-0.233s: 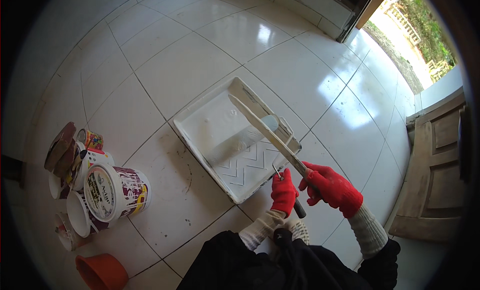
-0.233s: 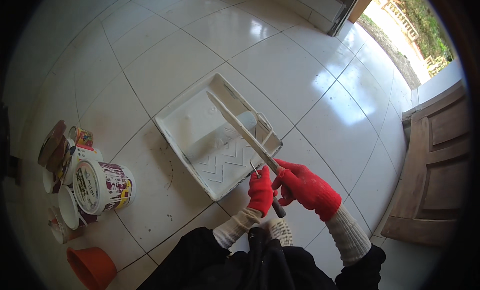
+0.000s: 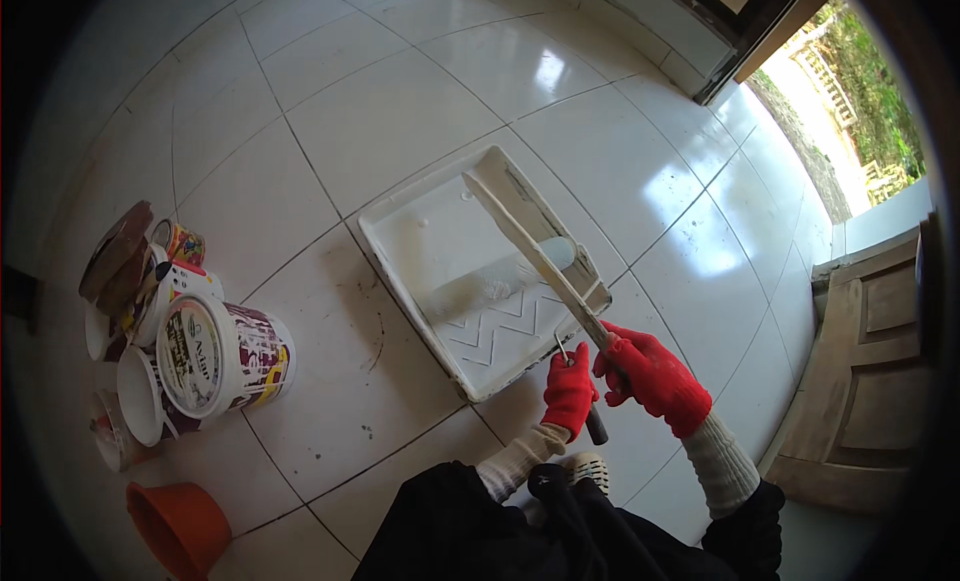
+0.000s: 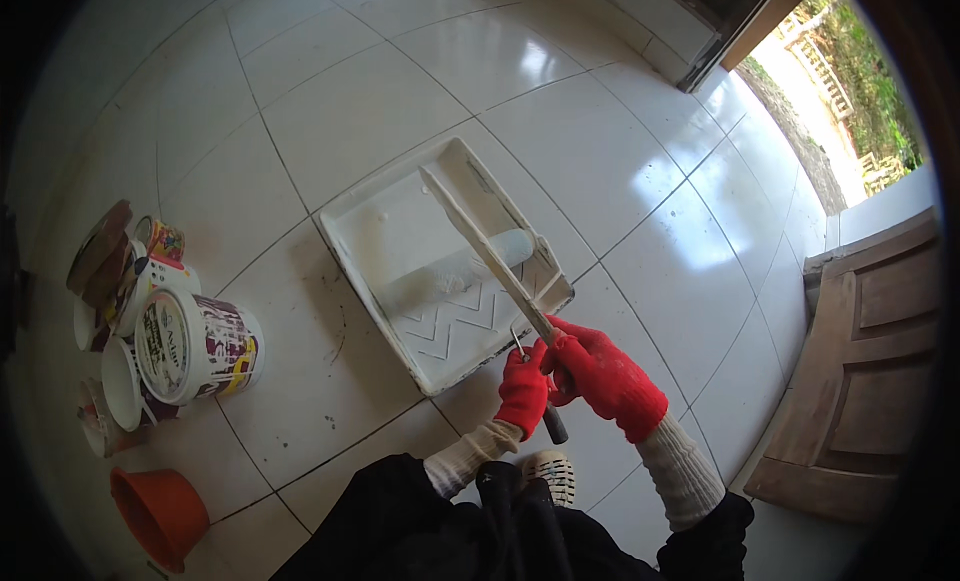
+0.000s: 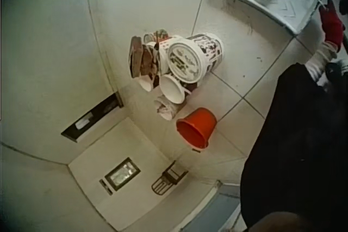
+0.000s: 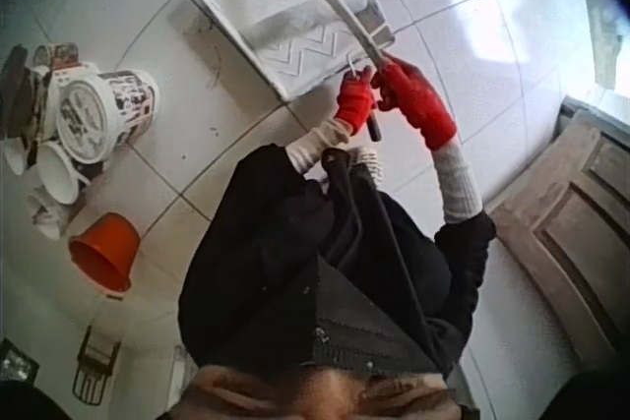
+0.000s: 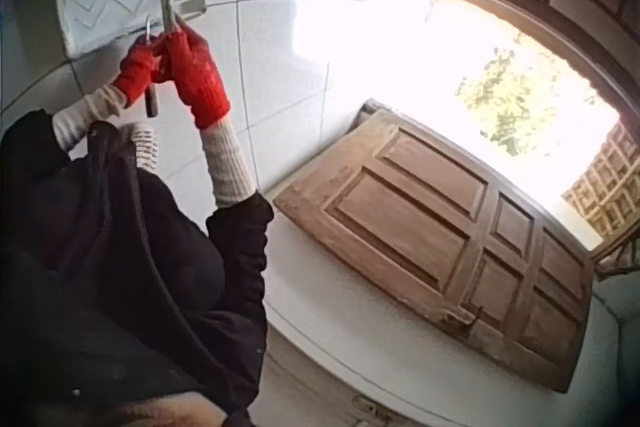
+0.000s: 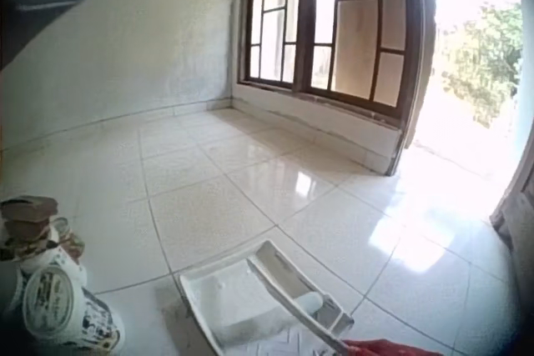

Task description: The person places a lid on a paint bucket, stirs the white paint in a tray with a wooden stick, and coats a paint roller by rolling it back and forth in the tray.

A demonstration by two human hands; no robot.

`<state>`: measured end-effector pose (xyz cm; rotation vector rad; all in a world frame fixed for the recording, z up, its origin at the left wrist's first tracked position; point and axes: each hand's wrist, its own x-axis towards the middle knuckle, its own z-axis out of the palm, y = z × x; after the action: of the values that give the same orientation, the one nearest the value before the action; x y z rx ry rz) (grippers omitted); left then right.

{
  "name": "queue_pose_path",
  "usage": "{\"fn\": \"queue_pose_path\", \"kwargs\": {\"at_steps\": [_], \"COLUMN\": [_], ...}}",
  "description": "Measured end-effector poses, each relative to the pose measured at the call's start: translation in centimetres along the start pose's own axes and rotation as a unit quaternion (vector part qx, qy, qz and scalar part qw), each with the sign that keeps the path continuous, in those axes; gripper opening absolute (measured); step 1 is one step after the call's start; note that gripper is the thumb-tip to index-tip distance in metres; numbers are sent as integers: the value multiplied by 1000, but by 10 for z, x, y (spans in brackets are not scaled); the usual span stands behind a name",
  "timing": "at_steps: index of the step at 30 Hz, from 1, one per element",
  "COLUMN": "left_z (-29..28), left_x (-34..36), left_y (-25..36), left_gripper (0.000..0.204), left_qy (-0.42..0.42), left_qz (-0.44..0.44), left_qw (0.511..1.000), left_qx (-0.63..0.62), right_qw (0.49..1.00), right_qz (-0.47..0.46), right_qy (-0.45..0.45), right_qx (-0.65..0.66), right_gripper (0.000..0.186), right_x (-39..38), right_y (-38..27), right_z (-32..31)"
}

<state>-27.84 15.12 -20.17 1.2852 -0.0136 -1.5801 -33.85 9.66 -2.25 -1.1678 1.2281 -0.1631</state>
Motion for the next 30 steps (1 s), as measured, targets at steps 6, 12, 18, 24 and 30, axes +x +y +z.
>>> {"fn": "queue_pose_path", "kwargs": {"at_steps": [6,12,18,24,30], "left_z": [-29,-24,-26,-14,-13], "left_x": [23,-9,-8,-22,-15], "left_y": [-31,-2,-6,11,1], "left_gripper": [47,66,62,60,56], "left_qy": [-91,-107,-103,-107,-68], "left_qz": [8,-60,-44,-31,3], "left_qw": [996,991,991,992,998], "left_qx": [15,-62,-72,-62,6], "right_qw": [999,998,991,962,911], "right_qz": [-27,-47,-70,-143,-154], "right_qy": [-19,26,72,114,143], "right_qx": [18,23,-85,-204,-355], "right_gripper": [52,47,39,35,41], "right_x": [17,18,26,39,70], "right_y": [16,28,35,41,64], "right_z": [4,7,12,18,35]}}
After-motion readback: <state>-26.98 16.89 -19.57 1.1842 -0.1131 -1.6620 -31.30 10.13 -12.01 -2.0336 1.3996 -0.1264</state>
